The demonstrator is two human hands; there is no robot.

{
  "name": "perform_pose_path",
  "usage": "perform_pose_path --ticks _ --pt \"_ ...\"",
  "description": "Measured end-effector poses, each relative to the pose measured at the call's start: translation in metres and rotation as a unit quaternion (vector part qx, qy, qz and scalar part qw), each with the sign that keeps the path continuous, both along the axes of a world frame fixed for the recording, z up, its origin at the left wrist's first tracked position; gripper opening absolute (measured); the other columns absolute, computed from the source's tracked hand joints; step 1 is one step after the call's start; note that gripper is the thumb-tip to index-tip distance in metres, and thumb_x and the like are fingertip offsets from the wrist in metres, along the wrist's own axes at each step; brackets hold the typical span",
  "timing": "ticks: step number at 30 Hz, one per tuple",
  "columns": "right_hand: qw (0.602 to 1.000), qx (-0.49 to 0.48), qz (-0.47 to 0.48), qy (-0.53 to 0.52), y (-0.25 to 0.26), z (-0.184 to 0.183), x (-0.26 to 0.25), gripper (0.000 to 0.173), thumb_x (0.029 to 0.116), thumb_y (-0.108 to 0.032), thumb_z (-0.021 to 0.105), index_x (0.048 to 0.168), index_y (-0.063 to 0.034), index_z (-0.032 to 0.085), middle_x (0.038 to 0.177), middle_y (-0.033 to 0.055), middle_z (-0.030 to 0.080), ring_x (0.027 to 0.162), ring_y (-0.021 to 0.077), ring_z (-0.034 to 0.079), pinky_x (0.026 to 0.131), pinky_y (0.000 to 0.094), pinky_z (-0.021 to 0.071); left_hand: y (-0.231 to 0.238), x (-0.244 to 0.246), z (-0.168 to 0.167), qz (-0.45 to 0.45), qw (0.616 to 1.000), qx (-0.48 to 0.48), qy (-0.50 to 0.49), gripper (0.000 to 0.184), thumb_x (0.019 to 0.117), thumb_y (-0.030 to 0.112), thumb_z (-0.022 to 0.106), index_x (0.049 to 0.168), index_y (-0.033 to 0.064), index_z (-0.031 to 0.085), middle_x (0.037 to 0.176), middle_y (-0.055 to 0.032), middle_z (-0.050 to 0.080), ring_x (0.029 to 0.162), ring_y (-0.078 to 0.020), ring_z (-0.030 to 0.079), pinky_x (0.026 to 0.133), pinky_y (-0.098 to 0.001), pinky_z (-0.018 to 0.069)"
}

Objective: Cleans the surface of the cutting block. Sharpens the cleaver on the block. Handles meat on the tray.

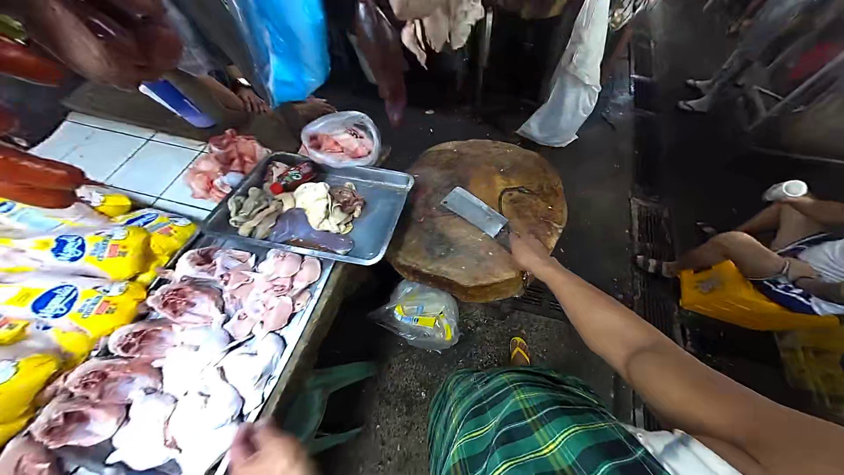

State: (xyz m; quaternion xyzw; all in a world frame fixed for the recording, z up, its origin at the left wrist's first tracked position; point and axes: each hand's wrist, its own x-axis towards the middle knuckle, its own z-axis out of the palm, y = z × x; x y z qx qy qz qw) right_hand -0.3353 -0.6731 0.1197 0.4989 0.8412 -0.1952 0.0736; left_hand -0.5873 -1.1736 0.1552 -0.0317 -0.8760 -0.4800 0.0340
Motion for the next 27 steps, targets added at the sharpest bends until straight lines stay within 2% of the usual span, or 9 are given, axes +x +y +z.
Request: perform_pose_path --ticks 2,6,9,12,16,19,21,23,27 --pt "1.0 0.0 -0.008 -0.003 0.015 0.014 0.006 0.072 0.087 -0.015 0.074 0.151 -0.0016 0.043 0.143 0.0332 0.05 0.121 0.0537 0.058 0.092 0.071 0.0511 0.074 0.048 -0.018 -0.017 0.987 0.1 -0.125 0.04 0.1047 0.015 0.055 0.137 -0.0085 0.051 0.125 -0.0209 0.063 0.102 -0.0177 0.067 0.09 -0.0337 0.0572" --pt "0.994 -0.087 -0.027 0.057 0.046 0.034 0.055 0.047 0.0958 -0.032 0.068 0.131 -0.0014 0.061 0.119 0.0273 0.067 0.109 0.0472 0.066 0.09 0.0705 0.0512 0.171 0.093 -0.046 -0.07 0.949 0.134 -0.277 0.034 0.1058 0.015 0.055 0.134 -0.0047 0.055 0.118 -0.0193 0.069 0.097 -0.0234 0.072 0.086 -0.0399 0.0609" --pt "0.963 -0.199 -0.064 0.167 0.044 0.011 0.134 0.046 0.1044 -0.044 0.058 0.129 -0.0059 0.061 0.095 0.0183 0.071 0.078 0.0327 0.071 0.073 0.0566 0.0604 0.223 0.114 -0.041 -0.133 0.959 0.063 -0.242 0.029 0.1063 0.016 0.055 0.125 -0.0044 0.062 0.111 -0.017 0.071 0.096 -0.0212 0.072 0.087 -0.0391 0.0609" --pt "0.9 -0.315 -0.177 0.244 0.019 0.0 0.192 0.046 0.1069 -0.045 0.053 0.134 -0.0078 0.056 0.08 0.0111 0.063 0.056 0.0222 0.061 0.055 0.042 0.0584 0.285 0.146 -0.011 -0.255 0.954 -0.045 -0.149 0.031 0.1059 0.021 0.055 0.128 0.001 0.063 0.115 -0.0148 0.071 0.102 -0.0216 0.07 0.092 -0.0447 0.0576" --pt "0.762 -0.435 -0.341 0.337 -0.025 -0.03 0.231 0.048 0.1099 -0.05 0.042 0.129 -0.0072 0.054 0.066 0.003 0.053 0.045 0.0165 0.053 0.043 0.0368 0.0553 0.392 0.207 0.0 -0.551 0.828 -0.107 0.025 0.034 0.1057 0.028 0.056 0.127 0.0041 0.068 0.118 -0.012 0.072 0.11 -0.022 0.07 0.1 -0.0452 0.0569" --pt "0.714 -0.47 -0.38 0.354 -0.037 -0.052 0.242 0.051 0.1105 -0.053 0.034 0.123 -0.0082 0.053 0.062 0.0008 0.049 0.044 0.015 0.051 0.043 0.0347 0.0531 0.477 0.263 -0.028 -0.698 0.698 -0.086 0.132 0.029 0.1028 0.028 0.059 0.123 0.0119 0.072 0.115 -0.0062 0.074 0.114 -0.0215 0.068 0.106 -0.0451 0.0516" --pt "0.713 -0.466 -0.387 0.354 -0.043 -0.06 0.245 0.047 0.111 -0.049 0.036 0.122 -0.0071 0.054 0.068 0.0031 0.054 0.05 0.0163 0.056 0.049 0.0357 0.0562 0.519 0.294 -0.057 -0.757 0.628 -0.084 0.158 0.029 0.1039 0.028 0.058 0.126 0.0144 0.071 0.117 -0.0066 0.073 0.117 -0.023 0.066 0.109 -0.0456 0.0488" --pt "0.733 -0.436 -0.415 0.318 -0.045 -0.051 0.242 0.047 0.1103 -0.047 0.042 0.121 -0.0044 0.058 0.078 0.0072 0.061 0.059 0.0189 0.062 0.056 0.0378 0.059 0.542 0.314 -0.085 -0.779 0.594 -0.098 0.175 0.029 0.1042 0.029 0.056 0.123 0.0152 0.072 0.116 -0.0069 0.072 0.117 -0.0245 0.065 0.109 -0.0463 0.0464" --pt "0.814 -0.298 -0.446 0.223 -0.026 -0.029 0.229 0.056 0.1048 -0.057 0.05 0.111 -0.0038 0.064 0.068 0.0065 0.06 0.047 0.0177 0.057 0.045 0.0369 0.0549 0.574 0.325 -0.116 -0.787 0.57 -0.123 0.202 0.031 0.1063 0.032 0.05 0.114 0.0137 0.073 0.109 -0.006 0.073 0.114 -0.0243 0.064 0.113 -0.0456 0.0396"
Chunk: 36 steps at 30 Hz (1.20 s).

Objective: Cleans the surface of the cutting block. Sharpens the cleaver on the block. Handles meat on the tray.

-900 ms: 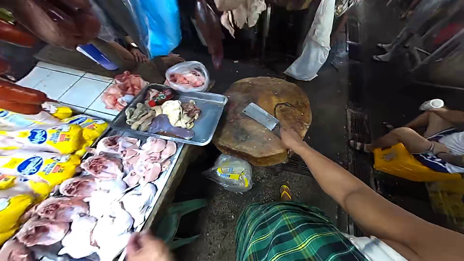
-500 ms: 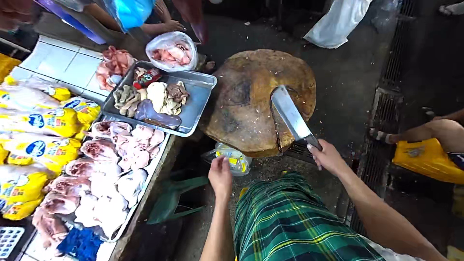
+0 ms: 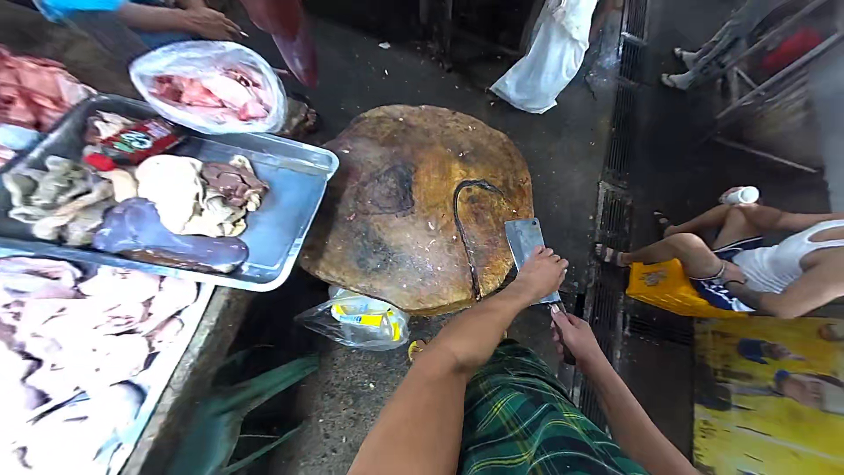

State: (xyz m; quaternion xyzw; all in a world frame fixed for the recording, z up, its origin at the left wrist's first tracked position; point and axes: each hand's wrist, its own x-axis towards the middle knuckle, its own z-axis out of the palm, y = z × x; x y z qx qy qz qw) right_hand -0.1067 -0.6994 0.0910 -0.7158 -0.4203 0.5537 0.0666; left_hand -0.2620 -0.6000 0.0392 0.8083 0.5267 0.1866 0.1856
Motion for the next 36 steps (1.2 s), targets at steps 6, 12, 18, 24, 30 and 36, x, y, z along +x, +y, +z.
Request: perform_pose_path --ticks 6,12,18,24,30,36 --pt "0.989 0.026 0.13 -0.072 0.059 0.003 0.023 0.061 0.1013 -0.065 0.05 0.108 -0.0064 0.064 0.066 0.007 0.06 0.049 0.0197 0.059 0.048 0.0384 0.0551 0.036 0.008 -0.003 0.016 1.0 0.007 0.008 0.03 0.1051 0.031 0.05 0.108 0.0114 0.073 0.099 -0.0057 0.074 0.104 -0.0231 0.067 0.112 -0.0435 0.0407" --pt "0.933 0.073 0.316 -0.155 0.194 -0.003 0.037 0.071 0.0981 -0.074 0.044 0.112 -0.0094 0.069 0.076 0.0093 0.068 0.06 0.0256 0.066 0.06 0.0499 0.0585 0.117 0.007 -0.013 0.188 0.982 0.015 -0.023 0.03 0.1053 0.032 0.05 0.1 0.0128 0.073 0.09 -0.0033 0.074 0.093 -0.0202 0.069 0.104 -0.0419 0.0465" --pt "0.794 0.116 0.561 -0.204 0.284 0.012 0.029 0.082 0.0921 -0.083 0.04 0.117 -0.0111 0.07 0.099 0.0195 0.072 0.099 0.0394 0.07 0.084 0.0652 0.054 0.116 0.014 -0.007 0.427 0.902 0.046 -0.039 0.027 0.1053 0.03 0.053 0.103 0.0153 0.075 0.089 0.0001 0.075 0.091 -0.0172 0.07 0.098 -0.0397 0.052" --pt "0.796 0.144 0.565 -0.161 0.319 0.002 -0.005 0.074 0.0978 -0.076 0.042 0.108 -0.008 0.069 0.09 0.0197 0.07 0.087 0.0381 0.071 0.078 0.0626 0.0552 0.162 -0.022 -0.017 0.452 0.887 0.092 -0.034 0.028 0.1054 0.03 0.053 0.101 0.0136 0.075 0.09 0.0001 0.076 0.092 -0.0153 0.071 0.102 -0.0361 0.0508" --pt "0.769 0.147 0.603 -0.154 0.327 0.007 -0.003 0.074 0.0981 -0.073 0.044 0.116 -0.0058 0.07 0.096 0.0231 0.071 0.094 0.0425 0.071 0.081 0.066 0.0545 0.145 -0.006 -0.018 0.523 0.845 0.108 -0.03 0.023 0.1012 0.028 0.059 0.099 0.0141 0.077 0.087 -0.0002 0.076 0.087 -0.0169 0.071 0.097 -0.0384 0.0537" --pt "0.752 0.157 0.621 -0.157 0.322 0.005 -0.009 0.076 0.0967 -0.077 0.042 0.117 -0.0094 0.07 0.096 0.0198 0.072 0.095 0.0394 0.071 0.083 0.0646 0.0554 0.136 -0.014 -0.014 0.53 0.839 0.105 -0.06 0.024 0.1038 0.028 0.057 0.105 0.014 0.075 0.094 -0.0012 0.075 0.097 -0.018 0.07 0.1 -0.0385 0.0531"
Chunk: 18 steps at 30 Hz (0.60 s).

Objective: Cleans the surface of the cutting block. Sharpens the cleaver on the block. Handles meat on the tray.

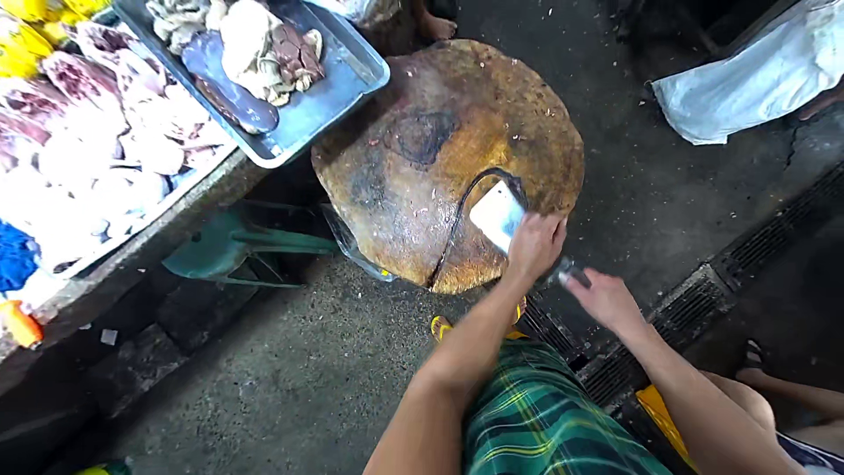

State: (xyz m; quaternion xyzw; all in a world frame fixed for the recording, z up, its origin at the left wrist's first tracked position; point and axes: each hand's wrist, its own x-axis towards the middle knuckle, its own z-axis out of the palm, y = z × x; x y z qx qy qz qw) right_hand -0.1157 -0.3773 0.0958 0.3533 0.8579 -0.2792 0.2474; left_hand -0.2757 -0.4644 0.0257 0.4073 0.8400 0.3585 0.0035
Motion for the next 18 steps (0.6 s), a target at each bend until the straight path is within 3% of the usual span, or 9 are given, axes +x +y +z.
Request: perform_pose_path --ticks 3,6,8,9,12,15,16,18 --pt "1.0 0.008 -0.028 0.006 0.0 0.007 -0.001 0.074 0.0971 -0.075 0.045 0.116 -0.0077 0.07 0.096 0.021 0.072 0.094 0.0402 0.071 0.082 0.0646 0.0548 0.006 0.004 -0.004 -0.003 0.999 0.023 0.021 0.023 0.1017 0.028 0.06 0.097 0.0129 0.077 0.09 -0.0004 0.076 0.09 -0.0174 0.071 0.096 -0.0384 0.0541" --pt "0.995 0.013 -0.093 0.021 0.007 -0.003 -0.03 0.071 0.1005 -0.071 0.043 0.111 -0.0054 0.068 0.09 0.0203 0.07 0.081 0.0367 0.071 0.075 0.0597 0.0575 0.05 -0.04 -0.009 -0.069 0.997 0.02 0.02 0.025 0.1035 0.027 0.056 0.099 0.0113 0.075 0.088 -0.0022 0.075 0.091 -0.0181 0.071 0.099 -0.0372 0.0536" --pt "0.998 0.018 -0.059 0.01 0.005 -0.007 -0.027 0.074 0.0982 -0.076 0.04 0.113 -0.0089 0.068 0.091 0.0179 0.07 0.082 0.0345 0.071 0.076 0.0582 0.0581 0.038 -0.039 -0.005 -0.049 0.999 -0.004 -0.004 0.027 0.1052 0.031 0.053 0.104 0.0141 0.075 0.093 -0.0017 0.075 0.098 -0.0183 0.071 0.101 -0.0372 0.0529" --pt "1.0 0.017 -0.026 0.006 0.002 -0.003 -0.018 0.076 0.0973 -0.076 0.041 0.117 -0.0091 0.07 0.096 0.0194 0.072 0.091 0.0369 0.072 0.082 0.0616 0.0567 0.019 -0.025 0.001 -0.022 0.999 -0.021 -0.023 0.028 0.1059 0.032 0.052 0.108 0.0158 0.074 0.097 -0.0018 0.074 0.102 -0.0193 0.069 0.101 -0.0388 0.0533" --pt "1.0 0.016 -0.001 0.012 0.003 0.003 -0.013 0.075 0.0985 -0.073 0.043 0.12 -0.0059 0.069 0.1 0.0219 0.072 0.097 0.0402 0.071 0.086 0.0638 0.0548 0.007 -0.007 0.001 0.024 1.0 -0.019 -0.001 0.026 0.1034 0.031 0.055 0.1 0.0149 0.075 0.088 -0.0022 0.074 0.093 -0.0196 0.071 0.097 -0.0403 0.0539" --pt "0.998 0.022 -0.056 0.026 0.014 -0.001 -0.038 0.069 0.1018 -0.068 0.044 0.112 -0.0045 0.069 0.091 0.0206 0.07 0.081 0.0361 0.071 0.076 0.0585 0.0577 0.049 -0.042 -0.006 -0.038 0.999 -0.018 -0.008 0.029 0.1057 0.03 0.052 0.105 0.0125 0.075 0.095 -0.0033 0.076 0.1 -0.0195 0.071 0.103 -0.0383 0.0522" --pt "0.998 0.026 -0.057 0.03 0.017 -0.003 -0.047 0.07 0.1011 -0.069 0.043 0.111 -0.0051 0.068 0.089 0.0201 0.069 0.079 0.0358 0.071 0.075 0.0581 0.058 0.054 -0.056 -0.007 -0.036 0.999 -0.004 -0.003 0.028 0.1059 0.029 0.052 0.104 0.0128 0.075 0.095 -0.003 0.076 0.099 -0.0193 0.071 0.102 -0.0377 0.0527" --pt "1.0 0.024 -0.002 0.019 0.016 -0.003 -0.035 0.072 0.0988 -0.073 0.043 0.112 -0.0072 0.068 0.089 0.0191 0.07 0.084 0.0366 0.071 0.076 0.0598 0.0569 0.032 -0.039 -0.005 0.018 1.0 -0.003 -0.02 0.028 0.1063 0.032 0.052 0.106 0.015 0.075 0.097 -0.0025 0.075 0.101 -0.0197 0.07 0.098 -0.0383 0.0545"
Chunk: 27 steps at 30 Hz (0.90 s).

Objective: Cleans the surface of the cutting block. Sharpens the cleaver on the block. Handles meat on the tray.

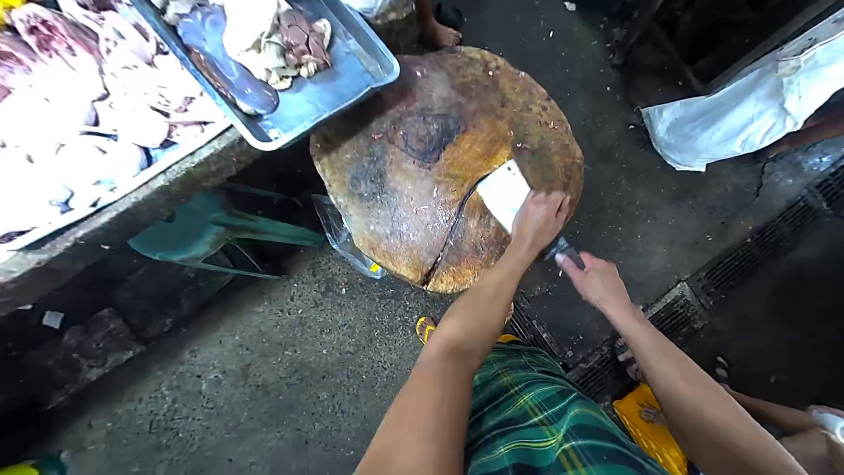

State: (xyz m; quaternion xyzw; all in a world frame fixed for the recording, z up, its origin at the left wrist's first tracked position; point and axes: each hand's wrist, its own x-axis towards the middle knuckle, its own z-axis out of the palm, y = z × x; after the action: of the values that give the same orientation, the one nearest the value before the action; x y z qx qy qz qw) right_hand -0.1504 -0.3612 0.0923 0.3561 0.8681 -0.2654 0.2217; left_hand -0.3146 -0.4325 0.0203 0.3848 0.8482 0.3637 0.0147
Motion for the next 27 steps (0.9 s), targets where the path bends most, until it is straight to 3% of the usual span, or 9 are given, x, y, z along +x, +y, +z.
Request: perform_pose_path --ticks 2,4,8,12,16,18,20,24,27 --pt "0.998 -0.002 0.055 -0.015 0.001 0.004 0.01 0.077 0.0974 -0.076 0.042 0.119 -0.0071 0.068 0.097 0.0211 0.072 0.095 0.0405 0.071 0.083 0.0642 0.0559 -0.025 0.025 0.007 0.056 0.998 -0.01 0.004 0.027 0.1051 0.033 0.054 0.104 0.0155 0.075 0.094 -0.0036 0.073 0.098 -0.0218 0.069 0.095 -0.0411 0.0555" --pt "0.999 0.001 0.046 -0.003 0.009 0.005 0.003 0.074 0.1 -0.07 0.044 0.12 -0.0032 0.069 0.1 0.0246 0.072 0.098 0.0437 0.071 0.086 0.0663 0.0546 -0.011 0.017 0.004 0.049 0.999 -0.005 0.018 0.028 0.1038 0.032 0.055 0.101 0.0135 0.076 0.089 -0.0041 0.075 0.093 -0.0214 0.072 0.095 -0.0408 0.0557" --pt "0.999 0.007 0.029 0.018 0.017 -0.006 -0.019 0.073 0.0985 -0.073 0.044 0.108 -0.0054 0.069 0.09 0.0214 0.07 0.087 0.0399 0.071 0.078 0.0632 0.0558 0.007 -0.017 -0.001 0.018 1.0 -0.014 0.002 0.03 0.1065 0.032 0.051 0.106 0.0142 0.075 0.096 -0.002 0.076 0.102 -0.0189 0.071 0.101 -0.0383 0.0538" --pt "0.997 -0.004 0.083 -0.005 0.024 0.002 -0.002 0.076 0.0973 -0.075 0.044 0.119 -0.0068 0.068 0.099 0.0219 0.072 0.097 0.0421 0.071 0.084 0.0659 0.0548 -0.014 0.02 0.008 0.074 0.997 -0.024 0.023 0.027 0.1041 0.031 0.055 0.101 0.0126 0.075 0.091 -0.005 0.074 0.095 -0.0228 0.071 0.097 -0.0422 0.0545" --pt "0.999 0.001 0.032 0.03 0.026 -0.008 -0.018 0.07 0.0983 -0.073 0.045 0.105 -0.0065 0.069 0.088 0.0207 0.07 0.087 0.0401 0.07 0.077 0.0637 0.0553 0.013 -0.013 -0.004 0.036 0.999 -0.013 0.012 0.029 0.1062 0.032 0.051 0.104 0.0133 0.074 0.096 -0.0029 0.075 0.1 -0.019 0.071 0.1 -0.0388 0.0541" --pt "0.997 -0.019 0.08 0.003 0.019 -0.005 0.0 0.073 0.0971 -0.075 0.045 0.115 -0.0082 0.069 0.095 0.0206 0.071 0.094 0.0404 0.071 0.082 0.0649 0.0555 -0.017 0.016 0.005 0.075 0.997 -0.017 0.01 0.029 0.1062 0.032 0.052 0.108 0.0138 0.075 0.099 -0.0036 0.075 0.101 -0.0204 0.07 0.098 -0.0407 0.0544" --pt "0.996 -0.012 0.087 -0.017 0.018 0.0 0.021 0.077 0.0961 -0.077 0.043 0.123 -0.0096 0.068 0.099 0.0207 0.073 0.096 0.0412 0.071 0.083 0.0656 0.0554 -0.026 0.044 0.007 0.092 0.995 -0.007 0.035 0.026 0.1033 0.03 0.056 0.099 0.0134 0.075 0.088 -0.0029 0.074 0.09 -0.0201 0.071 0.093 -0.0421 0.0556" --pt "0.999 0.021 -0.035 -0.002 0.016 0.001 0.043 0.074 0.0987 -0.074 0.042 0.118 -0.0078 0.069 0.097 0.0214 0.071 0.095 0.0408 0.07 0.082 0.0639 0.0542 0.027 0.044 -0.002 -0.04 0.999 -0.001 0.007 0.028 0.1046 0.029 0.053 0.097 0.0138 0.074 0.088 -0.0005 0.074 0.092 -0.0158 0.071 0.098 -0.037 0.0537" --pt "0.998 0.037 -0.037 -0.027 -0.015 0.007 0.057 0.076 0.0979 -0.075 0.041 0.12 -0.0077 0.068 0.098 0.0211 0.072 0.097 0.0406 0.071 0.084 0.0635 0.055 0.004 0.058 0.001 -0.064 0.998 0.014 0.012 0.027 0.1055 0.03 0.053 0.101 0.014 0.074 0.09 -0.0011 0.073 0.094 -0.0169 0.07 0.098 -0.037 0.0534"
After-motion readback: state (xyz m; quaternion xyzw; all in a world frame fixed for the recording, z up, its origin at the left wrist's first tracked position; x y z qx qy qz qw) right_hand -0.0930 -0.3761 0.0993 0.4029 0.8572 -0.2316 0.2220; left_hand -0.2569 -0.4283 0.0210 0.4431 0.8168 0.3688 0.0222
